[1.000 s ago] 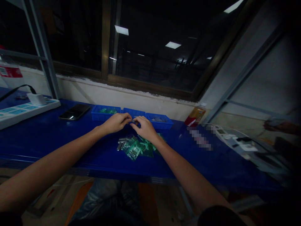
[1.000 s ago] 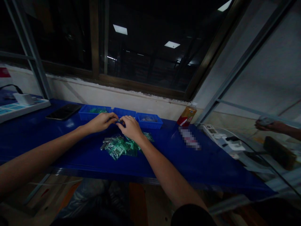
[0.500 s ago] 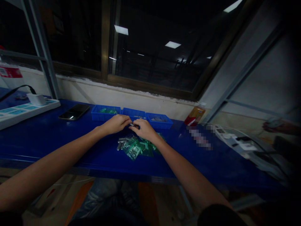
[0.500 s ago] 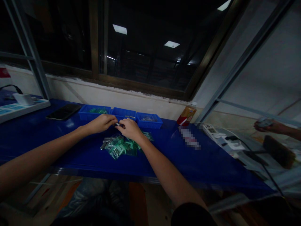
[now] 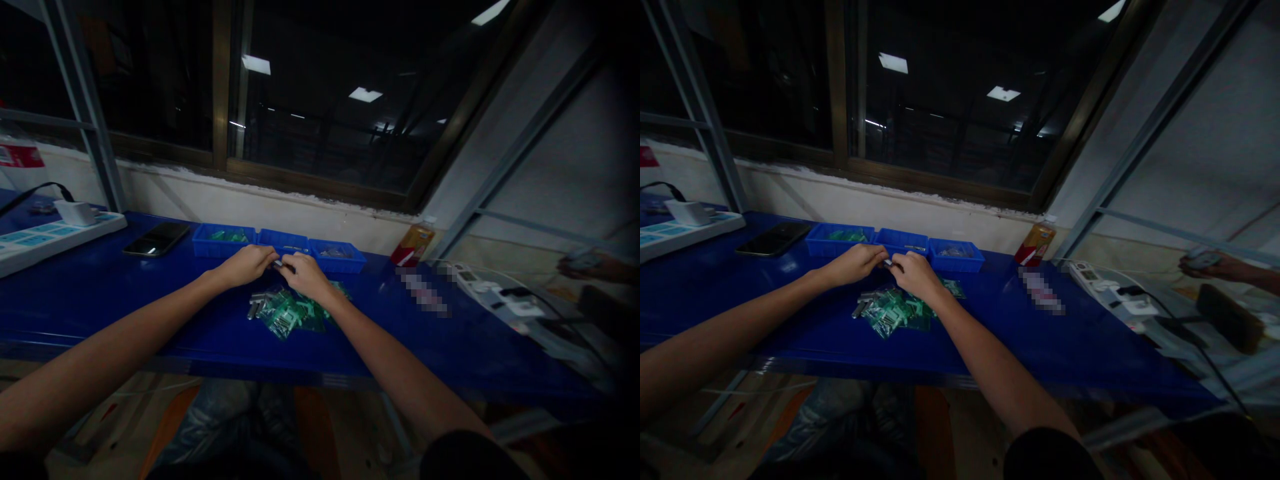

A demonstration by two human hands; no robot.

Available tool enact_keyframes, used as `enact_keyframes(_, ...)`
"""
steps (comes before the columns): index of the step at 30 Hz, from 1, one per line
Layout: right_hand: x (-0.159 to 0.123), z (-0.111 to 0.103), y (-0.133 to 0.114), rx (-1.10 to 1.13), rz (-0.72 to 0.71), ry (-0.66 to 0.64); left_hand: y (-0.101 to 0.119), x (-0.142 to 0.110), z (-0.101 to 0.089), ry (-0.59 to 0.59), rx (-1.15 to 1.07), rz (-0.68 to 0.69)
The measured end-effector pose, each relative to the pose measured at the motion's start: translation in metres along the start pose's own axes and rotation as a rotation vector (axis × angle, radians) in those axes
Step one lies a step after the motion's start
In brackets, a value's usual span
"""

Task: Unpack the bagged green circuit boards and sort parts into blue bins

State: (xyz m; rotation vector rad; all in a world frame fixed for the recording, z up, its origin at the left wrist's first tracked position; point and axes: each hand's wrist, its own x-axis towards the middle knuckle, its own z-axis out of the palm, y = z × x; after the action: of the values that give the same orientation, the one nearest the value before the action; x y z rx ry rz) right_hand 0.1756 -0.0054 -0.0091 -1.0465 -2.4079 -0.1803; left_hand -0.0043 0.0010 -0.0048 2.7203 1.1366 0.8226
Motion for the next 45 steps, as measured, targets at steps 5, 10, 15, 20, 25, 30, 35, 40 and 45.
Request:
enact_keyframes(5,-0.002,-0.004,-0.007,-0.020,0.028,0.109,0.001,0.000,0.000,0.024,0.039,-0.030)
enact_keyframes(10,-0.001,-0.004,-0.004,-0.030,0.008,0.103,0.002,-0.002,-0.002,0.029,-0.046,-0.034)
enact_keyframes(15,0.001,-0.002,0.002,0.135,0.063,0.110,0.001,-0.003,-0.007,0.059,-0.097,0.052)
enact_keyframes(20,0.000,0.000,0.000,0.270,0.093,0.117,0.003,-0.002,-0.008,0.073,-0.053,0.000)
enact_keyframes(25,-0.001,0.002,0.000,0.212,0.080,0.188,0.003,-0.002,-0.016,-0.020,-0.041,-0.060)
enact_keyframes(30,0.002,0.004,0.020,0.081,0.135,0.285,-0.010,-0.010,-0.031,-0.546,-0.176,-0.109)
enact_keyframes(35,0.001,0.008,0.058,-0.056,0.309,0.324,-0.017,-0.012,-0.032,-0.599,-0.167,-0.132)
enact_keyframes(40,0.000,0.012,0.070,-0.079,0.376,0.289,-0.023,-0.011,-0.027,-0.582,-0.087,-0.062)
enact_keyframes(45,-0.001,0.011,0.065,-0.087,0.374,0.264,-0.025,-0.011,-0.026,-0.555,-0.073,0.002)
